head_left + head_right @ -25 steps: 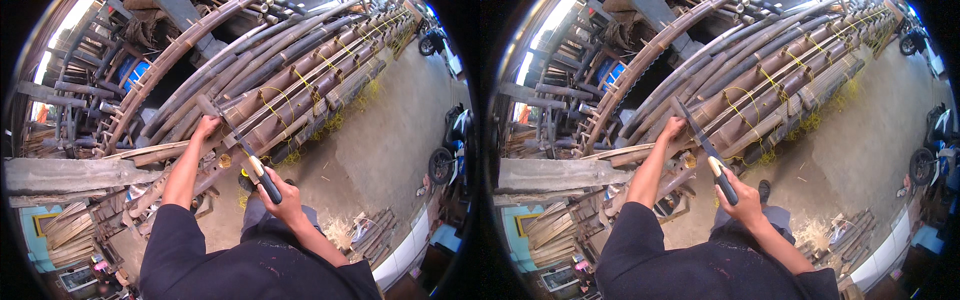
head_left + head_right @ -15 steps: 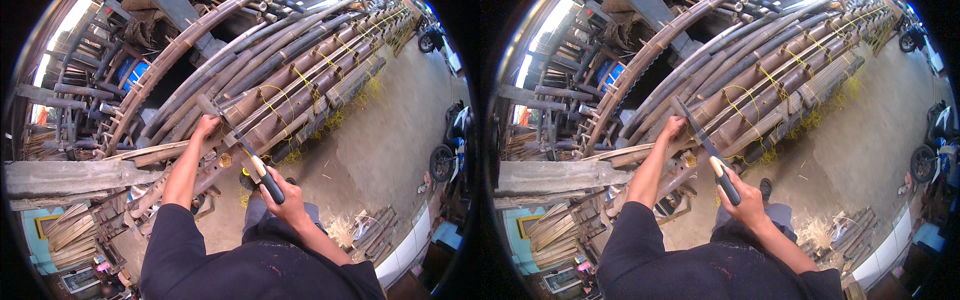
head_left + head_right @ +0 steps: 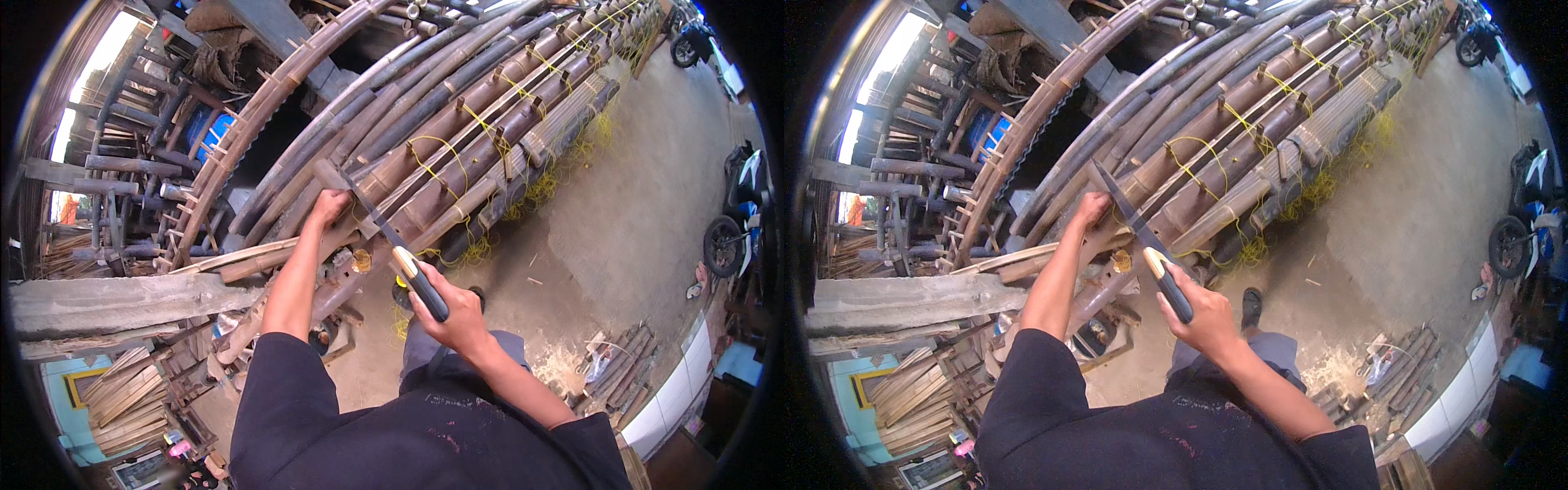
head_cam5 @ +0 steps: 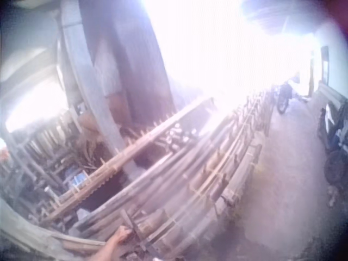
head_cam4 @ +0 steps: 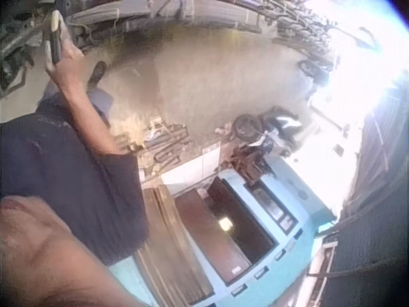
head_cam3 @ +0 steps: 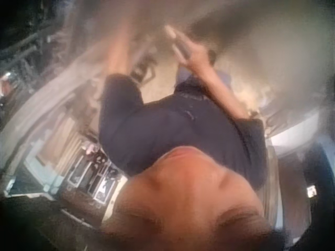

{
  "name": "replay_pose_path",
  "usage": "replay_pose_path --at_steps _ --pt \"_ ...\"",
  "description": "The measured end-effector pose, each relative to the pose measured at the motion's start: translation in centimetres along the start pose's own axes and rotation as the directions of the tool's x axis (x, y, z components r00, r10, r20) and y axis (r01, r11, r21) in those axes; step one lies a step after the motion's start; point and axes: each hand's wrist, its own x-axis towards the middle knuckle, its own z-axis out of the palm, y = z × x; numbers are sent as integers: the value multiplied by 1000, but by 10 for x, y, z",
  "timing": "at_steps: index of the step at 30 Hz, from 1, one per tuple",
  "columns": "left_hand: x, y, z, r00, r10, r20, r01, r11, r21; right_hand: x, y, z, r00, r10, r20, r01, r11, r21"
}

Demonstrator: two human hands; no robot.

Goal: The person uses a hand saw to cut a long bamboo pole that is part of a stacked bundle. The person positions the saw, cuts through the bamboo, and removes the cut piece. The task is performed in a workshop setting with multiple bamboo poles and tools visible.

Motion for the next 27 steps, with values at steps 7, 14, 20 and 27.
replay_pose_path --at_steps 7,14,20,27 --pt "-5 -12 11 999 -34 -27 33 998 -46 2 1 2 1000 -8 -1 8 1000 -20" --pt "-1 -2 8 1000 -21 -15 22 999 33 -14 -2 -11 1000 -2 -22 3 998 60" --pt "-13 -6 16 999 -31 -25 30 999 -46 -4 -10 -6 998 61 18 -62 997 39" --pt "-7 -32 -3 999 33 36 -34 999 24 -9 -5 -6 1000 -25 -18 26 998 56"
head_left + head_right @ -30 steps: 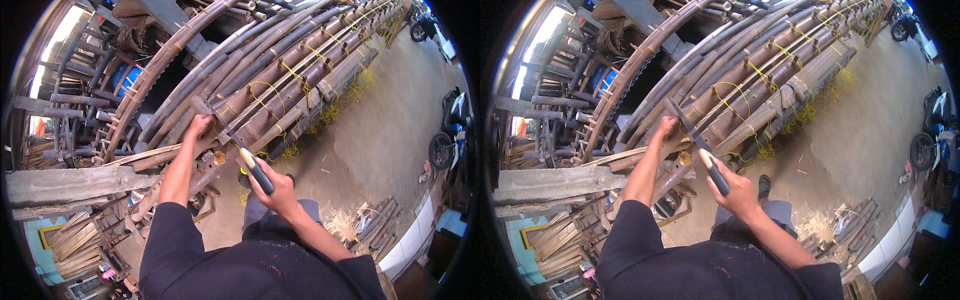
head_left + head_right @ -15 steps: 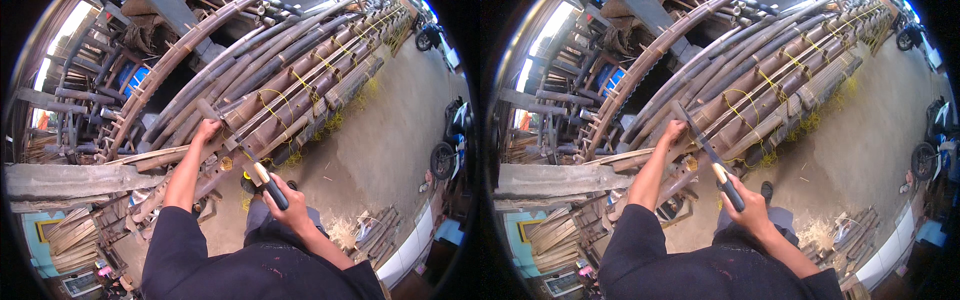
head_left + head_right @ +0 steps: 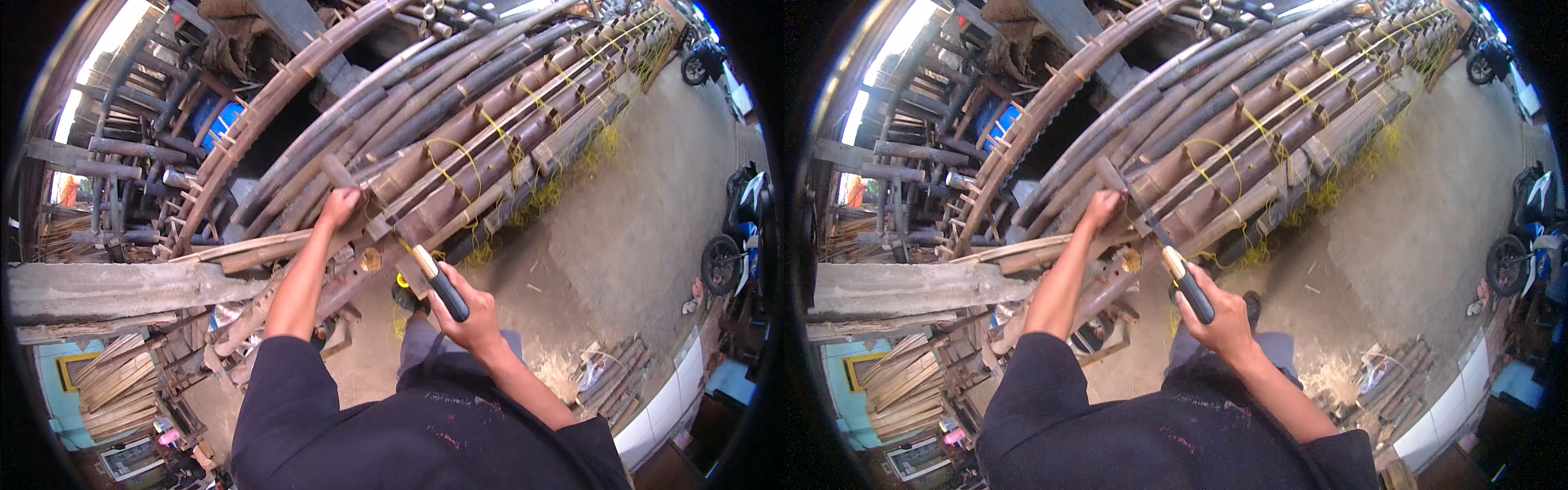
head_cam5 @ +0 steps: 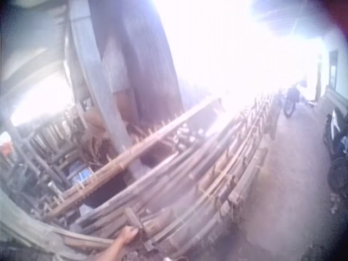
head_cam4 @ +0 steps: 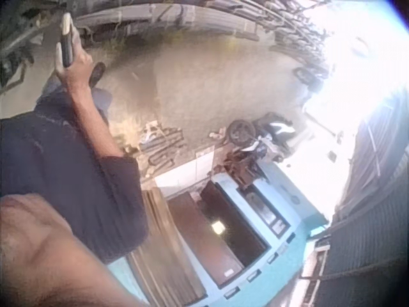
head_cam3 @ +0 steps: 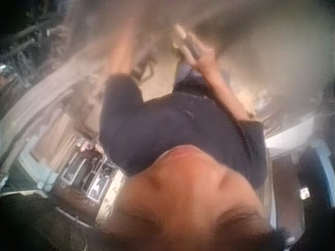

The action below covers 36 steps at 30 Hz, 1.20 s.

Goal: The person uses a hand saw to cut a long bamboo pole that is part of a stacked bundle. The person positions the saw, cuts through the bamboo, and removes the cut piece. The task is performed in a workshop setting with multiple bamboo poles and tools visible.

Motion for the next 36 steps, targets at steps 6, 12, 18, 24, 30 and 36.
replay_pose_path --at_steps 6,12,18,24,30,36 --pt "-40 88 17 998 -35 43 7 850 526 7 8 0 999 38 28 -38 999 -18" --pt "-44 98 18 993 -111 -35 110 802 588 3 8 -10 999 42 5 -42 999 14" --pt "-48 102 16 992 -123 -37 121 809 576 -14 0 -16 1000 25 15 -25 1000 14" --pt "-37 78 20 994 -100 -37 103 816 569 12 12 2 998 43 53 -41 998 -40" --pt "-41 89 17 993 -114 -22 106 803 586 -12 12 -13 1000 30 -8 -30 999 22" --pt "-44 97 17 989 -144 -24 131 796 591 35 2 -8 999 12 -41 -10 999 42"
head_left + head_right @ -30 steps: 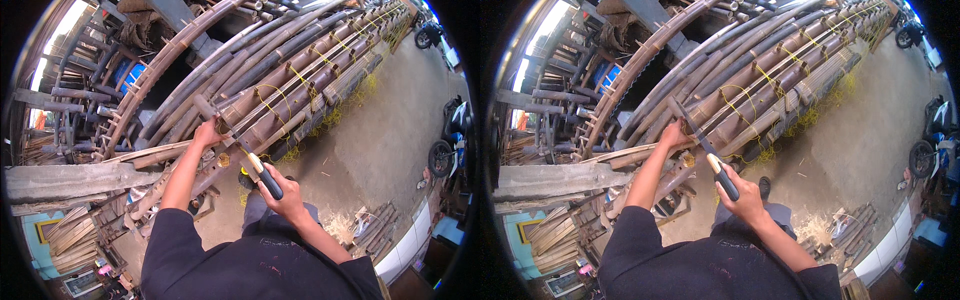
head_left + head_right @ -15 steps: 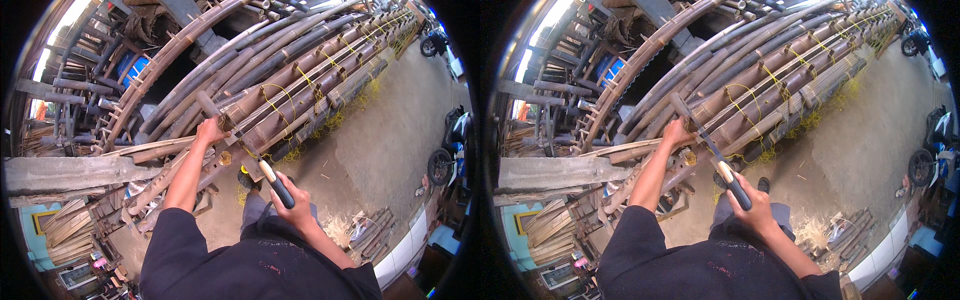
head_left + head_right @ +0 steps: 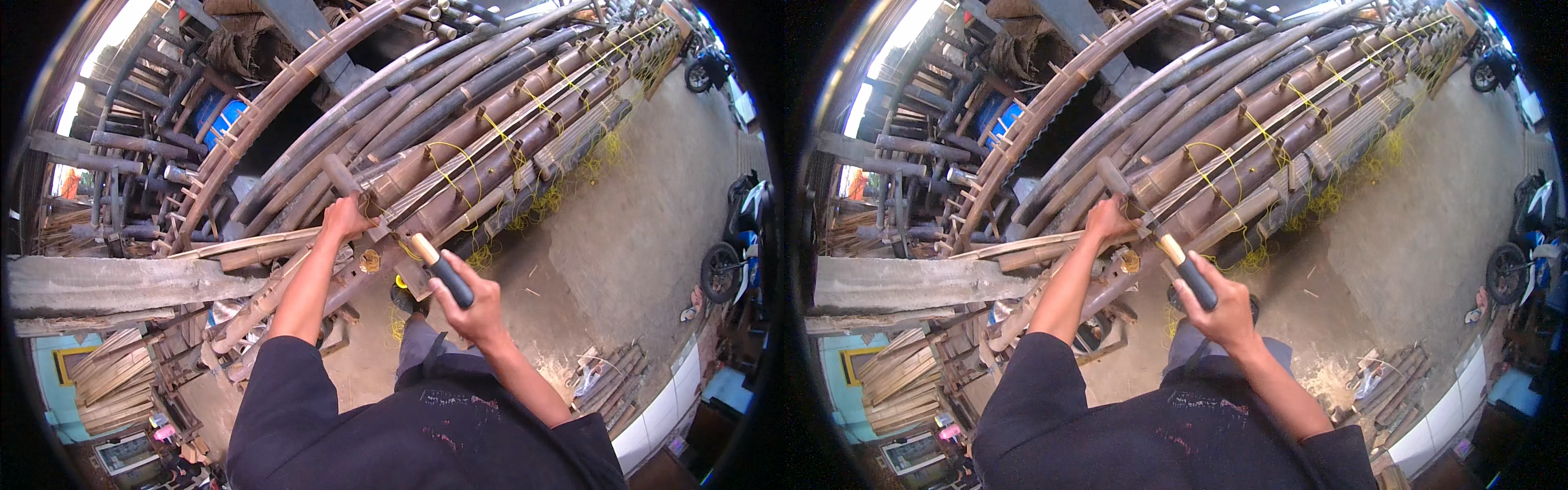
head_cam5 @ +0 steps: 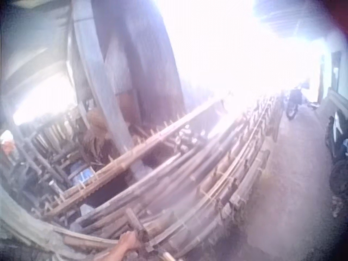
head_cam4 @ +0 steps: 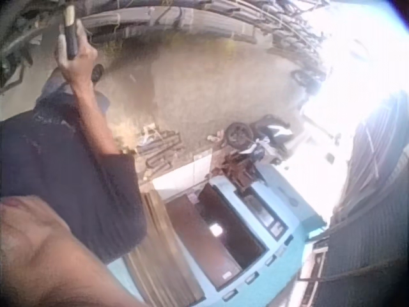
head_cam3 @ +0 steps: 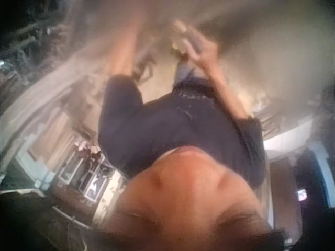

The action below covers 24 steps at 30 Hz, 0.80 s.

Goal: The person uses a hand saw to cut a long bamboo pole that is part of a stacked bundle. The person positions the saw, cuts through the bamboo, and removes the cut piece. The task is performed in a workshop setting with multiple bamboo poles and tools visible.

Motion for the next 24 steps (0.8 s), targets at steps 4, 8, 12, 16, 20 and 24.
replay_pose_path --at_steps 4,8,12,16,20,24 --pt "7 -9 11 994 83 -65 -81 996 30 -11 -9 -21 995 -69 -76 73 996 52" --pt "3 -7 8 1000 30 -3 -30 999 12 -30 0 -24 999 49 11 -49 999 21" --pt "-1 3 0 1000 17 8 -17 999 -27 -45 13 -19 997 70 -22 -70 997 -8" --pt "-1 -1 1 1000 9 -8 -9 1000 -6 -50 11 -20 1000 23 -17 -23 999 -42" --pt "0 -1 4 1000 15 -22 -14 999 36 -53 12 -17 998 -52 -32 50 996 -72" --pt "-3 -2 8 997 31 -78 -29 999 18 -52 9 -18 1000 -27 8 28 998 -50"
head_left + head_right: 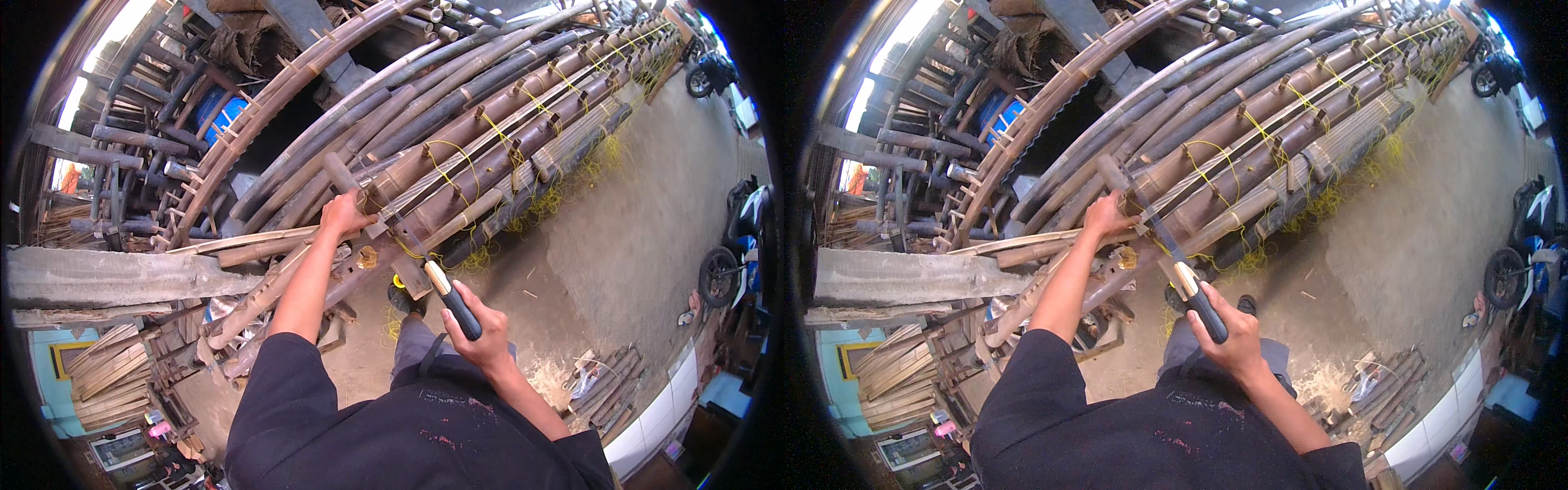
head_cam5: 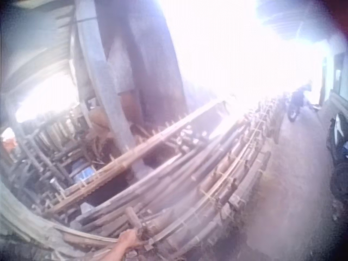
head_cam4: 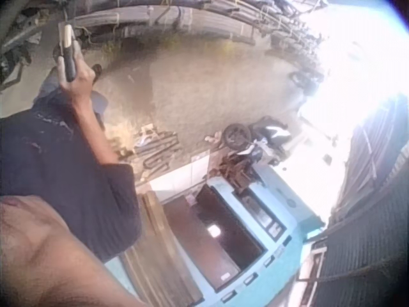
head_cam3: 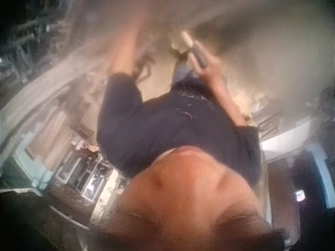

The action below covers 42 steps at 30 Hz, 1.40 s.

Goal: The person uses a hand saw to cut a long bamboo pole that is part of a stacked bundle. The person positions the saw, cuts through the bamboo, and removes the cut piece. The task is performed in a workshop setting with multiple bamboo poles and tools visible.

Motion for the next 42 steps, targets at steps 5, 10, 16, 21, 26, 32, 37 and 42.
replay_pose_path --at_steps 5,10,16,21,26,32,37,42 --pt "-1 3 -5 1000 12 26 -12 1000 -11 -8 0 -2 1000 29 7 -29 1000 -2" --pt "-1 3 -5 1000 -11 17 12 1000 -23 1 0 0 999 20 28 -20 1000 -23" --pt "-5 5 -6 1000 -1 5 2 1000 -13 -9 -1 -1 1000 15 -4 -15 999 -30" --pt "-1 4 -4 1000 -18 14 18 999 -27 -9 -4 0 999 40 -3 -40 999 -14" --pt "-2 10 -11 1000 -8 0 8 1000 -13 -5 -4 -3 1000 27 2 -27 999 -34" --pt "-3 2 -3 1000 2 29 -2 1000 -18 16 1 7 1000 7 7 -7 1000 -28" --pt "4 -7 2 1000 10 25 -10 1000 -5 7 -10 -10 996 59 65 -59 998 -1" --pt "12 -13 6 996 88 23 -86 995 -45 -1 -4 -12 1000 24 20 -24 1000 0"
